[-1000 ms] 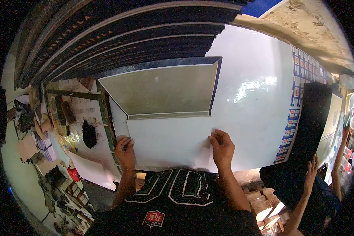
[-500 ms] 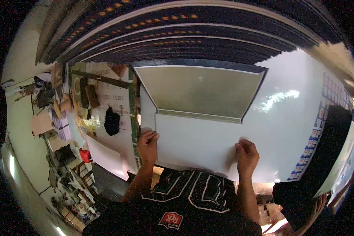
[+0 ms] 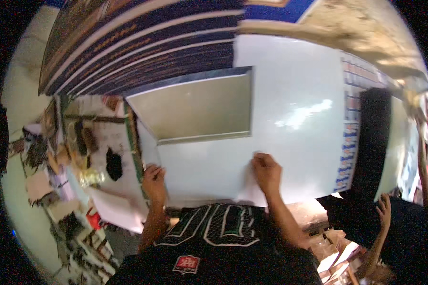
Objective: The person inserts a white paper sheet into a blue folder cover, presses the assembly flat by hand, and places the completed folder onto a stack of identical items.
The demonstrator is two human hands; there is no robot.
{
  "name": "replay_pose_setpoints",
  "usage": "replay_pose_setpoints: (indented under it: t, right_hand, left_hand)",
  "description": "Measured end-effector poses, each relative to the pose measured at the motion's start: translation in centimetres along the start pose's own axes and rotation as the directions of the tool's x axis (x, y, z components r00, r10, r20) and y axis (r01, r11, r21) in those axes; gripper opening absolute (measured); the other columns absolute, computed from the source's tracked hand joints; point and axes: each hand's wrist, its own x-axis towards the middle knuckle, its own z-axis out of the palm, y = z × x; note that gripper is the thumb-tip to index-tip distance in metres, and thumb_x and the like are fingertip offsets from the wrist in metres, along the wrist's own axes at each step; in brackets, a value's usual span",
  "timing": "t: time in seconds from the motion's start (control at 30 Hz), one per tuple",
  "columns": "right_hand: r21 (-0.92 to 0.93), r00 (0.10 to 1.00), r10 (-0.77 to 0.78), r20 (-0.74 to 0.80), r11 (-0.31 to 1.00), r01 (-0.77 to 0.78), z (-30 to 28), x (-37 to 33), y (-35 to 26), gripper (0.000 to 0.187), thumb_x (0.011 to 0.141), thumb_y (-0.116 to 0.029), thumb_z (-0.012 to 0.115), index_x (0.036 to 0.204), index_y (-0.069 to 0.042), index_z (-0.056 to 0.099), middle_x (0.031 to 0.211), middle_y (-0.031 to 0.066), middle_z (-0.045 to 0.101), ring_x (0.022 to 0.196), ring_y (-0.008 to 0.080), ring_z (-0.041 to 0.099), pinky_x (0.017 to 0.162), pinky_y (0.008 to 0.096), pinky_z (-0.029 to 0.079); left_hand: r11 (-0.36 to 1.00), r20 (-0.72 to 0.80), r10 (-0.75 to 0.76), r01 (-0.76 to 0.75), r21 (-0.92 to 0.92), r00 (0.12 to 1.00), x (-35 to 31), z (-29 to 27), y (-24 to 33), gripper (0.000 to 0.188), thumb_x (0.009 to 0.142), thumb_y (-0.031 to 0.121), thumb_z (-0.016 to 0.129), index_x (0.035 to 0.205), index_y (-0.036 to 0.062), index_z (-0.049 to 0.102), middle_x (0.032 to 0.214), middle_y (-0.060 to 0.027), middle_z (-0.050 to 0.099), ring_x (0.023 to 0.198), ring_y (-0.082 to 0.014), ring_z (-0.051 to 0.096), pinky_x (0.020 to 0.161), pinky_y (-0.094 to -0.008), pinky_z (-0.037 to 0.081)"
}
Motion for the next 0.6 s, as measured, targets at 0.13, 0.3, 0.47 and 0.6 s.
replay_pose_setpoints:
  t: [0.13,0.3,0.47,0.6]
  right_hand:
    - [0.153,0.998,0.065,0.000,0.986,-0.064,0.7,-0.4,1.3,0.023,0.083,-0.014,0.071,0.102,-0.001,0.068,0.089,0.0165,0.072,0.082,0.0232,0.071,0.074,0.0316,0.055]
    - [0.103,0.991,-0.124,-0.055,0.986,0.129,0.5,-0.4,1.8,0.025,0.079,-0.015,0.073,0.099,-0.001,0.069,0.089,0.0172,0.071,0.082,0.0280,0.070,0.075,0.0336,0.054]
    - [-0.104,0.965,-0.258,-0.047,0.962,0.252,-0.5,1.4,2.8,0.022,0.076,-0.018,0.070,0.095,-0.008,0.071,0.093,0.0173,0.069,0.086,0.0364,0.066,0.076,0.0419,0.053]
    - [0.023,0.972,-0.235,-0.019,0.972,0.235,-1.3,1.4,2.5,0.024,0.074,-0.015,0.073,0.095,-0.005,0.070,0.092,0.0152,0.070,0.087,0.0315,0.067,0.078,0.0385,0.054]
  left_hand:
    - [0.996,0.045,0.063,-0.060,-0.071,0.997,0.4,-0.2,-1.4,0.029,0.083,0.005,0.072,0.108,-0.0047,0.060,0.097,-0.0138,0.070,0.089,-0.0182,0.065,0.079,-0.0287,0.052]
    - [0.975,0.102,0.025,-0.002,-0.220,0.994,1.3,-0.2,-3.4,0.030,0.084,0.009,0.072,0.108,-0.0049,0.059,0.098,-0.0130,0.069,0.087,-0.0164,0.064,0.076,-0.0278,0.052]
    - [0.963,0.153,0.237,-0.211,-0.168,0.959,3.2,0.2,-5.6,0.032,0.085,0.013,0.073,0.108,-0.0041,0.059,0.098,-0.0112,0.067,0.086,-0.0150,0.063,0.073,-0.0271,0.051]
    - [0.955,0.190,0.091,-0.032,-0.293,0.978,3.1,0.2,-4.2,0.036,0.086,0.013,0.071,0.115,-0.0031,0.055,0.101,-0.0109,0.066,0.087,-0.0158,0.062,0.075,-0.0277,0.051]
